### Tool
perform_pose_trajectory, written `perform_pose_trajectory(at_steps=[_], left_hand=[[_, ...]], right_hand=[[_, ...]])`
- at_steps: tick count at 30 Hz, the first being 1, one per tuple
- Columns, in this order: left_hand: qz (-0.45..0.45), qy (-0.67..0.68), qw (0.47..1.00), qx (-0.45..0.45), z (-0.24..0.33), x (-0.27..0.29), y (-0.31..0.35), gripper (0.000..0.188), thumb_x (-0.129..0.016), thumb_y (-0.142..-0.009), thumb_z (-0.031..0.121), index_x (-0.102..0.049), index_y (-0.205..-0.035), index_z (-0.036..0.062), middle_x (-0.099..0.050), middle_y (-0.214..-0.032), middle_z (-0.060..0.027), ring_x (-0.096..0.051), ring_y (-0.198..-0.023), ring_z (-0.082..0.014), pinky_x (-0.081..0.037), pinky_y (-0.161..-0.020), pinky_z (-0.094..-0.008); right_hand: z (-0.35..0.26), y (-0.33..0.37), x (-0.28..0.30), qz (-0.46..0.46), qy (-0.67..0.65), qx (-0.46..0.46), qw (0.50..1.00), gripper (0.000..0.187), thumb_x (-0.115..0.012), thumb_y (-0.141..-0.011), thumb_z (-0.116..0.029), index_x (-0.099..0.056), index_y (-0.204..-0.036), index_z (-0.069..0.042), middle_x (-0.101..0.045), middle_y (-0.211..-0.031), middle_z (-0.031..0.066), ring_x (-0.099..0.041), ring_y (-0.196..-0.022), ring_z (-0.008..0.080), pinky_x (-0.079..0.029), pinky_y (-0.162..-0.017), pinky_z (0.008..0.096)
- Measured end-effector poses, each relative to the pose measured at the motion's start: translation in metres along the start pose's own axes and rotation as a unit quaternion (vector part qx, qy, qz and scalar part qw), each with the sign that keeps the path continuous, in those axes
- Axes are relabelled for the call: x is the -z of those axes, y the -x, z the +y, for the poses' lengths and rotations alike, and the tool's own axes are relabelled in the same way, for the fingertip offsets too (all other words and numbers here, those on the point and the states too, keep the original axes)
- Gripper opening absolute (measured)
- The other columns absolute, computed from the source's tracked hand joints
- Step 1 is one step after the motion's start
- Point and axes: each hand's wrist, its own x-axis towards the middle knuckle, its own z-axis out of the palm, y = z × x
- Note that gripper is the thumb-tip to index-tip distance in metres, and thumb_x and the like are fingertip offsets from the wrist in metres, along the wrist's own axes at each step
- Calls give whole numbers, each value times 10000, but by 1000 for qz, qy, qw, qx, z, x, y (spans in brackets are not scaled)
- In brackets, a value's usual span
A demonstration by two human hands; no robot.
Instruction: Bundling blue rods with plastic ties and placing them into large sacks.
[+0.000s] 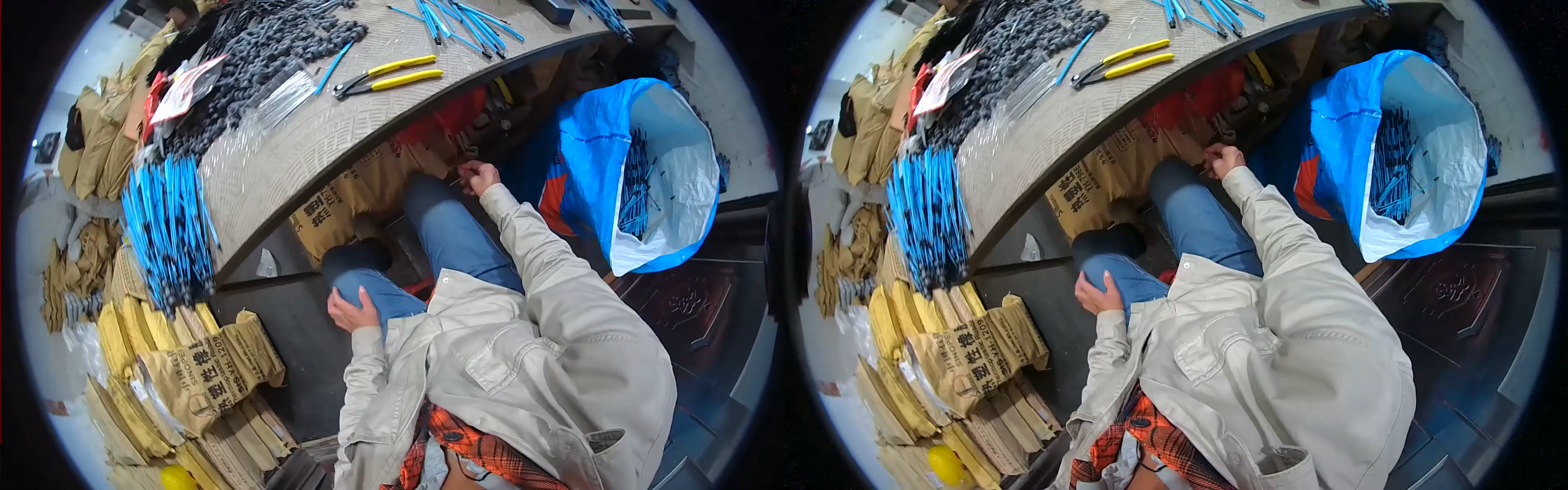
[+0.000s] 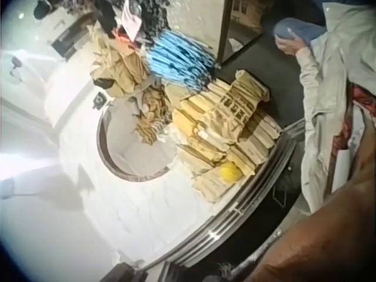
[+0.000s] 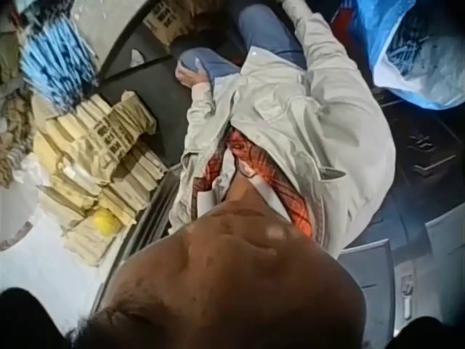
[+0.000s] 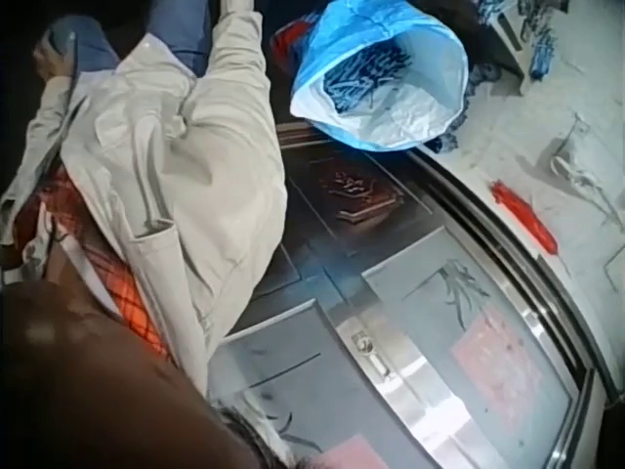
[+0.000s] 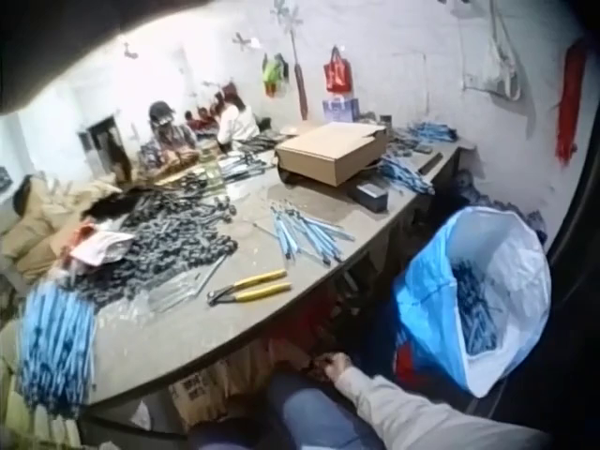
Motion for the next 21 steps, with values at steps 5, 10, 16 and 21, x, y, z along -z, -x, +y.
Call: perform_pose_trajectory(at_steps=[5,10,16,21], left_hand=[[-35,47,972,-225,77,-4,-23,664,-585,-706,282,-348,-1281,49,-472,-1027,-132,-454,-885,-281,-328,-823,-370],[-115,336,827,-435,140,9,-41,313,-553,-734,95,-568,-1037,18,-524,-938,-120,-498,-779,-237,-401,-701,-298],[-227,676,699,-59,101,101,-19,223,-438,-866,133,-607,-889,-11,-561,-950,-129,-536,-809,-237,-442,-725,-290],[-46,951,217,217,39,170,-7,272,-409,-908,220,-592,-955,24,-550,-989,-101,-506,-892,-191,-433,-733,-277]], right_hand=[[-4,50,27,-64,406,521,749,136,-579,-722,-201,-621,-846,-165,-625,-696,78,-555,-492,273,-422,-426,336],[-92,220,14,-416,384,539,624,132,-535,-728,-99,-596,-839,-137,-578,-608,73,-526,-473,270,-398,-415,310],[-160,206,8,-236,-29,293,926,240,-478,-852,-204,-594,-939,-12,-603,-952,105,-563,-509,152,-402,-429,198],[-92,177,-73,-457,128,76,877,363,-415,-896,-287,-502,-1115,-11,-590,-1021,97,-555,-467,135,-390,-407,179]])
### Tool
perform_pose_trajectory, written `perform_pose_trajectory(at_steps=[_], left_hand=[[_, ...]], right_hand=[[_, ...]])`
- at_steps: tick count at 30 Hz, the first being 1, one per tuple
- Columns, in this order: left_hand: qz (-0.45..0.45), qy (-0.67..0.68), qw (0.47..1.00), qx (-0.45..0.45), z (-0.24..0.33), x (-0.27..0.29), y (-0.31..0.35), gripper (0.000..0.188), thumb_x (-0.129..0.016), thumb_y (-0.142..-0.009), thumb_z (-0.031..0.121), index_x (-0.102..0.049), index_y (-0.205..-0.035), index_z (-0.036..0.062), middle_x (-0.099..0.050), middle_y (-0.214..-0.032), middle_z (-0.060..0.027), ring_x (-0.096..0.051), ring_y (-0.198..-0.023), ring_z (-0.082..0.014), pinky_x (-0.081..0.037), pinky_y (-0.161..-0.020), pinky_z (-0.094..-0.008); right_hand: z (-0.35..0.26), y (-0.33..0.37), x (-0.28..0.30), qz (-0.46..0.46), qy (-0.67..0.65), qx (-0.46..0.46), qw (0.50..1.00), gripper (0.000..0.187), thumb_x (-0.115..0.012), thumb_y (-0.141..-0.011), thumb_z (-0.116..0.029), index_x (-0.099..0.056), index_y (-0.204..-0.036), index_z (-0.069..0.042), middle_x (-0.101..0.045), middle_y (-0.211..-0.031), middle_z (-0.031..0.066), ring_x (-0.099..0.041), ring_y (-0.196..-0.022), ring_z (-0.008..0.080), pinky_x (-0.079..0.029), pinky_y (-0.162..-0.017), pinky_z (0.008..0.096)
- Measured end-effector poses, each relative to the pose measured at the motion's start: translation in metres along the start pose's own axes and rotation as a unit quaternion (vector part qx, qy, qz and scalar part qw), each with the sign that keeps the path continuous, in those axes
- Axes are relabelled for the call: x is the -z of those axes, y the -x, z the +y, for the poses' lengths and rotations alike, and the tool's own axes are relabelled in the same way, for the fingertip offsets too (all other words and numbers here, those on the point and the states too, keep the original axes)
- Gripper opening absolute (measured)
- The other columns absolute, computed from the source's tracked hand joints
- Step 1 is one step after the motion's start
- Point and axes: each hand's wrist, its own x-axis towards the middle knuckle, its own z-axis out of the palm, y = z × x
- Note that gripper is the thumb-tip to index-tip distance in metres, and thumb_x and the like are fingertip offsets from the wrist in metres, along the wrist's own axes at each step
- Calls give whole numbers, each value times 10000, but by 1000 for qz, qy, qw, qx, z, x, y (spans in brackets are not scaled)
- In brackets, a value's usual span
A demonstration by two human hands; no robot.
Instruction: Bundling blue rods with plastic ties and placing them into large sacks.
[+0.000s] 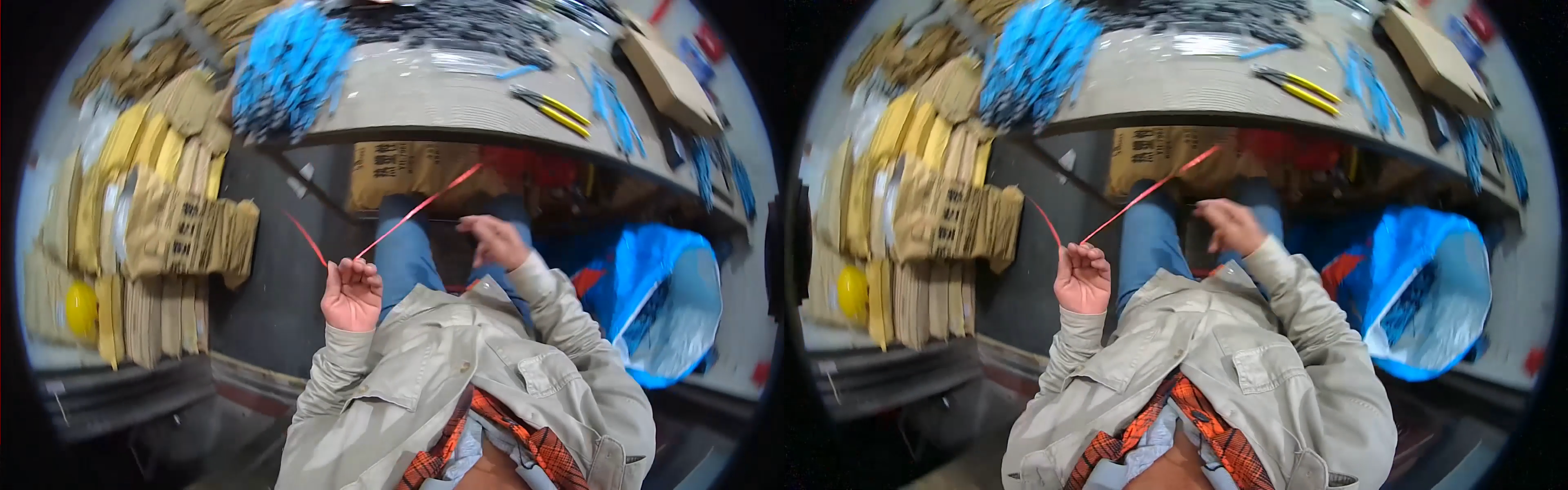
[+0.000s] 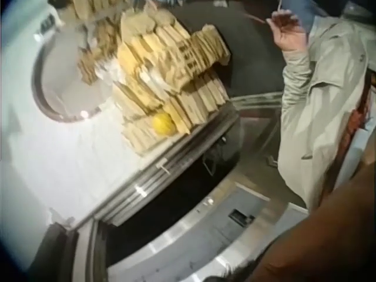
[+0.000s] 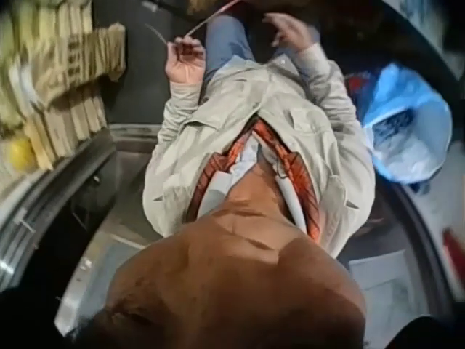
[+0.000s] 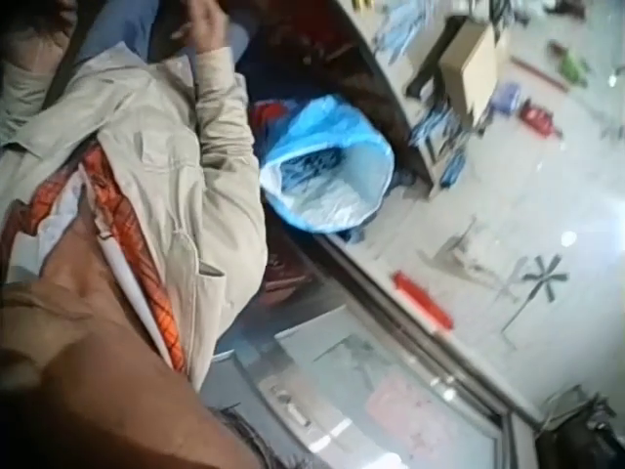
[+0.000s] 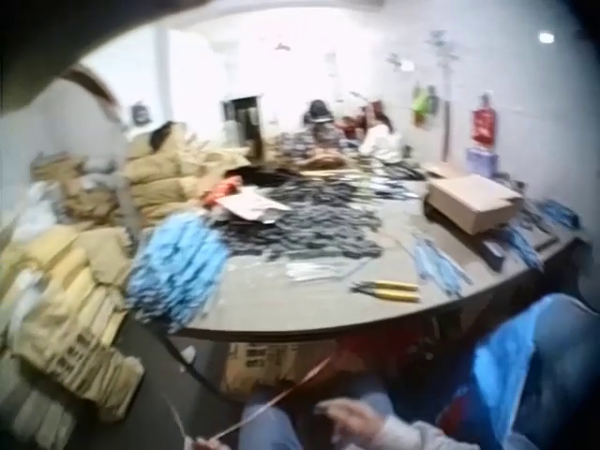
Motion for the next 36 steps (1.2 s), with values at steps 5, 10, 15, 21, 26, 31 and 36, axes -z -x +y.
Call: perform_pose_trajectory(at_steps=[5,10,15,21,26,31,36], left_hand=[[86,135,979,-127,16,28,37,319,-378,-917,266,-564,-1021,28,-583,-960,-110,-532,-935,-221,-446,-759,-307],[45,-131,959,-249,104,22,21,342,-378,-914,299,-528,-1091,47,-604,-917,-109,-585,-855,-243,-465,-762,-304],[-36,-435,825,-358,219,-8,-117,367,-378,-916,285,-520,-1051,-25,-601,-930,-137,-588,-848,-219,-460,-785,-289],[66,-652,641,-400,259,-60,-217,289,-468,-881,224,-598,-840,-32,-632,-779,-102,-596,-657,-150,-501,-625,-248],[-7,-800,405,-443,218,-90,-227,200,-510,-828,116,-620,-750,-31,-581,-583,-87,-446,-433,-179,-344,-429,-296],[61,-845,425,-320,253,-92,-276,360,-473,-860,220,-550,-629,-45,-478,-508,-74,-347,-406,-162,-311,-419,-322],[53,-882,401,-241,237,-101,-308,412,-430,-888,284,-490,-606,-11,-438,-534,-39,-338,-462,-120,-315,-452,-295]], right_hand=[[-51,-60,-99,-194,-189,74,960,355,-381,-919,-244,-469,-1133,26,-598,-959,130,-551,-555,137,-417,-481,190],[-144,-102,-148,-222,-74,301,924,333,-330,-925,-172,-544,-1006,69,-603,-821,132,-534,-558,151,-429,-511,201],[-256,-227,-169,-141,215,596,761,280,-410,-899,-180,-608,-921,17,-617,-774,41,-525,-584,114,-428,-550,208],[-253,-330,-109,186,414,490,744,195,-485,-840,-190,-604,-783,-47,-592,-674,33,-517,-556,158,-408,-542,254],[-170,-349,-56,197,397,515,733,77,-515,-774,-68,-588,-762,-45,-574,-686,76,-517,-560,218,-416,-539,304],[-132,-362,-58,173,430,357,811,292,-463,-773,-200,-561,-591,5,-553,-558,132,-488,-472,259,-406,-477,361],[-168,-331,-100,-15,65,13,998,242,-425,-815,-128,-588,-732,30,-582,-617,103,-533,-496,175,-426,-411,262]])
